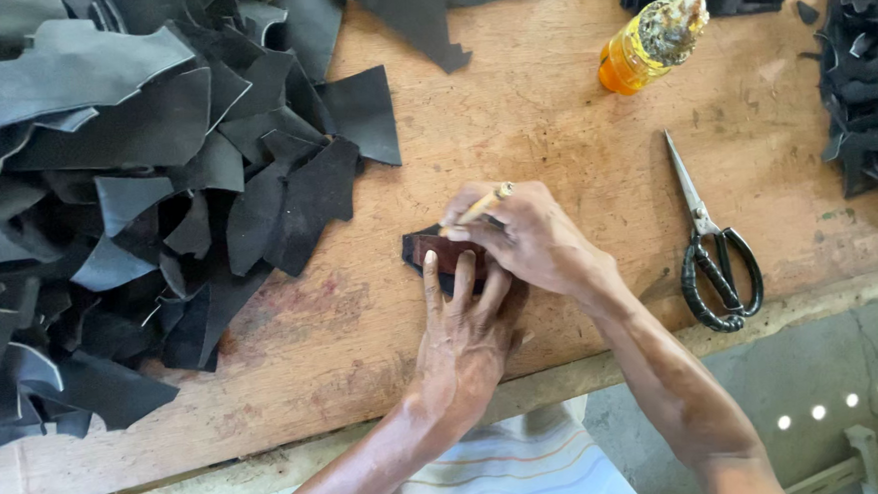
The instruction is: The person uses shears to cut black leather pieces on a wooden table. They place a patterned template on a leather piece, trace its outline with a pencil, and then cut along the marked line. Cut pieces are stacked on the table.
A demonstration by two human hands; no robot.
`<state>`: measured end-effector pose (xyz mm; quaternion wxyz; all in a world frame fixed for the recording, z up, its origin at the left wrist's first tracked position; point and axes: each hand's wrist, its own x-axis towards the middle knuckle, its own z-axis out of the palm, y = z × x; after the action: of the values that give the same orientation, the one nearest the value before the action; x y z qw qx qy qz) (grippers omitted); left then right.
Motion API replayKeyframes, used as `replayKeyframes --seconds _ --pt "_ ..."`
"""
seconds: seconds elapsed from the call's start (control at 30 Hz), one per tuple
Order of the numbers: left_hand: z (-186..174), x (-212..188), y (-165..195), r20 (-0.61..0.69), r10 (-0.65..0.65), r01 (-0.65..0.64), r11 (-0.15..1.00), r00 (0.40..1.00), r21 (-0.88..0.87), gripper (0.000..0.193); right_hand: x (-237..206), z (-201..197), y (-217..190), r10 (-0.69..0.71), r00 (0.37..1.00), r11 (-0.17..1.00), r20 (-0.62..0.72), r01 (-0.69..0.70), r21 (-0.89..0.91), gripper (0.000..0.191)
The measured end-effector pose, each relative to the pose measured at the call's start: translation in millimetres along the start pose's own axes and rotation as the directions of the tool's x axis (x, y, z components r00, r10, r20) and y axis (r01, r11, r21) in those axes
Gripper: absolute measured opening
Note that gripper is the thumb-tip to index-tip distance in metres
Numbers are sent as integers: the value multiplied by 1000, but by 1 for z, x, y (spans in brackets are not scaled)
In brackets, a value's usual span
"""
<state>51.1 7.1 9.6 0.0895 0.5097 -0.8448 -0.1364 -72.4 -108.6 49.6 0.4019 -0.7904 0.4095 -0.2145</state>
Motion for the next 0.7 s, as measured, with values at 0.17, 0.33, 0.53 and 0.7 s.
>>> replayKeyframes --seconds 0.17,0.33,0.53,0.7 --pt "1 0 -3 46 -13 15 999 999 -43 66 17 11 -5 -143 990 987 4 142 82 10" --pt "0 -2 -2 16 -11 11 1000 1000 1 69 12 7 0 -115 993 992 18 113 56 10" --pt "-3 -1 2 -41 2 0 998 999 63 79 -26 -29 3 -20 1000 997 18 21 -74 13" --pt "-2 3 6 -50 6 -4 999 999 38 80 -45 -37 5 7 1000 993 -29 -10 -121 13"
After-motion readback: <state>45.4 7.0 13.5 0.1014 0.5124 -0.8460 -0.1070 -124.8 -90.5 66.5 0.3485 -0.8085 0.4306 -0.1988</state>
